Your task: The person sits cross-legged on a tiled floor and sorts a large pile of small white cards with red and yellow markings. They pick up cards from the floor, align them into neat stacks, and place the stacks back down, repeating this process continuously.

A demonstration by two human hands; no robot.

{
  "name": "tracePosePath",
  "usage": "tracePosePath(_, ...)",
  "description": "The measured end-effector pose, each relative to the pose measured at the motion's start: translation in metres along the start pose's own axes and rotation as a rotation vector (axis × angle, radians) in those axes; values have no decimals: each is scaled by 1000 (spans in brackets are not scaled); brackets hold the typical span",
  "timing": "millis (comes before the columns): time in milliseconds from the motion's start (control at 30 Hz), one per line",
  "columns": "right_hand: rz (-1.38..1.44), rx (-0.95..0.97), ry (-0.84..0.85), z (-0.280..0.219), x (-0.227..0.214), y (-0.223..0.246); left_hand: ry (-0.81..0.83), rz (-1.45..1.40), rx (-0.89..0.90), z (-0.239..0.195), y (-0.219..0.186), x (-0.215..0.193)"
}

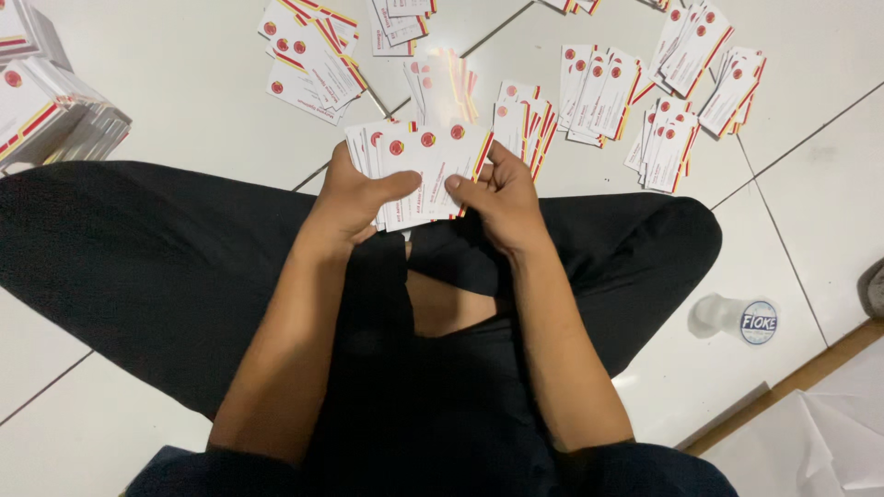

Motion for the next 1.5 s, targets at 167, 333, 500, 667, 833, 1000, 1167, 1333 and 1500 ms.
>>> tracePosePath(167,131,35,-158,-1,-14,-32,-16,-4,-70,-4,4,0)
tracePosePath(333,319,34,-171,5,-40,-52,-29,18,-23,3,15,-10)
tracePosePath(500,403,66,-64,-17,-2,-10,4,64,6,2,10,-2)
tracePosePath(667,415,105,13,-11,-13,-28,-24,68,64,7,8,-7)
tracePosePath(833,313,117,45,-12,-14,-28,20,89,51,11,15,-9)
tracePosePath(1000,171,29,-27,-7,-6,-36,7,42,-86,8,24,-8)
tracePosePath(1167,262,78,-79,-3,-20,-40,-159,11,-116,1,9,-3)
tracePosePath(1333,329,112,-83,-2,-17,-38,-69,25,-47,4,11,-5)
tracePosePath(1500,371,160,-87,-1,-18,-42,-112,40,-74,4,11,-1)
Point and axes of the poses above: each hand's wrist, its own z-axis towards the middle knuckle, its own x-axis out of the palm, y = z × x, the point moved 1 cm from there along z, towards the middle knuckle, and after that the axes turned 10 degrees about -z, right-handed, at the moved point
